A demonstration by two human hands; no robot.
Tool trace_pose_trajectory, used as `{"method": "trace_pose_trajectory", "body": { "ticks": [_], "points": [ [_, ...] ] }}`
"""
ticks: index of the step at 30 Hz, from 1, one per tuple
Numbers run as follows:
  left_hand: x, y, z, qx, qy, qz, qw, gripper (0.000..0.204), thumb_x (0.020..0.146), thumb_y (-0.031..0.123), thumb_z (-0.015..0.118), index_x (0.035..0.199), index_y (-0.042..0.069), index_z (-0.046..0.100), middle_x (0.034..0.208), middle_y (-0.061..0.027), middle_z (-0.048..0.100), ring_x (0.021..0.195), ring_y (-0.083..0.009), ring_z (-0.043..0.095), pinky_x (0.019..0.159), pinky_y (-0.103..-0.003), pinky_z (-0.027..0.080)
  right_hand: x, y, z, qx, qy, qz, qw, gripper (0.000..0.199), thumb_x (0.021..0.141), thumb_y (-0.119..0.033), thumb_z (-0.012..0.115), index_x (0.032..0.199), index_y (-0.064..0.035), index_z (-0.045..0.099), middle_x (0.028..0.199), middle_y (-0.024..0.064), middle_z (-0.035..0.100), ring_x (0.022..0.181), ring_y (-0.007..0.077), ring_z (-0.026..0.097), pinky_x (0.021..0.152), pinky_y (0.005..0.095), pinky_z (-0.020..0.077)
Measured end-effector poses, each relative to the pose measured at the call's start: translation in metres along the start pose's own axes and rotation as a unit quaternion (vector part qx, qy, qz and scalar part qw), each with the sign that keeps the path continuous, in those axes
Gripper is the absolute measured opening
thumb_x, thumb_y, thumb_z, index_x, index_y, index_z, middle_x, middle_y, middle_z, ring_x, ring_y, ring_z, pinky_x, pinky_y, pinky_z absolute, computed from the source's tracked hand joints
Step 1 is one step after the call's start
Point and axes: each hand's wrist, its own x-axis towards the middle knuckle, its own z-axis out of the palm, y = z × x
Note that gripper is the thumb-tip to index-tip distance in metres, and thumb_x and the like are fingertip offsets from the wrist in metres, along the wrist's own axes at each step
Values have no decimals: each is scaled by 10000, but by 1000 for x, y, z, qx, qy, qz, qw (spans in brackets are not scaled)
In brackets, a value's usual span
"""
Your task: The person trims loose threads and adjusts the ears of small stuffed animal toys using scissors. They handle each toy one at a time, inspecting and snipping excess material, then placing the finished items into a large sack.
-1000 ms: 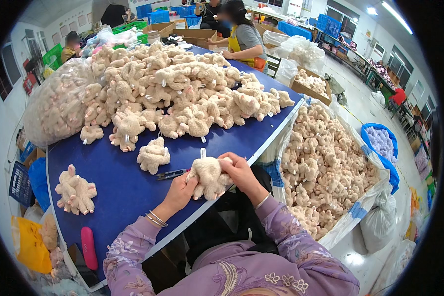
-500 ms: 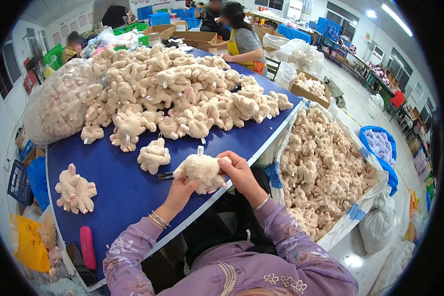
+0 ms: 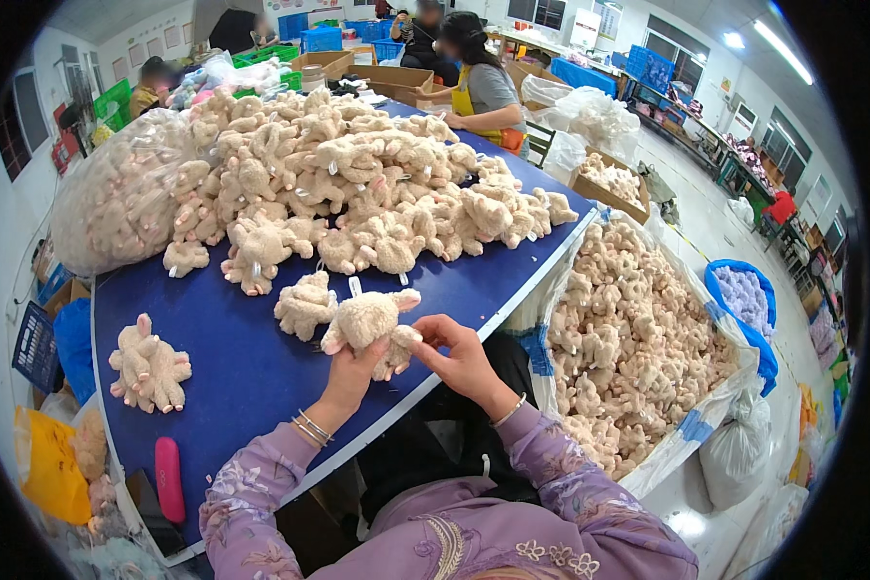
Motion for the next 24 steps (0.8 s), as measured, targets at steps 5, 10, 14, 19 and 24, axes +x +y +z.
{"method": "trace_pose_trajectory", "body": {
  "ticks": [5,10,14,19,24],
  "points": [
    [-1,3,1,-5,-19,-22,1000,308,912,136,619,1184,24,527,1025,-60,608,746,-104,591,514,-227,479,-1,-5,0,-66,33,-44,996,192,868,-71,665,1031,2,593,816,20,617,725,74,569,667,227,470],
    [0,1,-2,-13,-26,-35,999,305,909,134,621,1178,23,530,1018,-59,608,748,-102,593,515,-228,478,-3,-12,0,-115,16,-89,989,147,853,-53,672,968,4,600,771,29,597,680,89,563,634,229,467],
    [-4,3,2,20,-25,-37,999,317,900,147,637,1174,21,540,1030,-56,608,778,-98,593,556,-230,488,-4,-12,-1,-108,46,-72,990,124,862,-55,663,942,6,591,760,29,592,671,86,561,619,232,468],
    [-3,-11,-8,71,-32,-20,997,332,884,166,663,1169,29,561,1059,-38,611,888,-90,586,725,-243,500,-6,-12,1,5,15,75,997,102,910,-91,610,927,0,569,732,11,574,628,80,534,578,224,440],
    [-9,1,0,135,-73,-4,988,342,872,139,680,1181,46,566,1080,-16,599,941,-94,572,800,-259,493,-3,5,0,184,41,132,973,128,941,-141,539,895,-23,555,677,-5,530,556,71,476,520,217,392]
  ]
}}
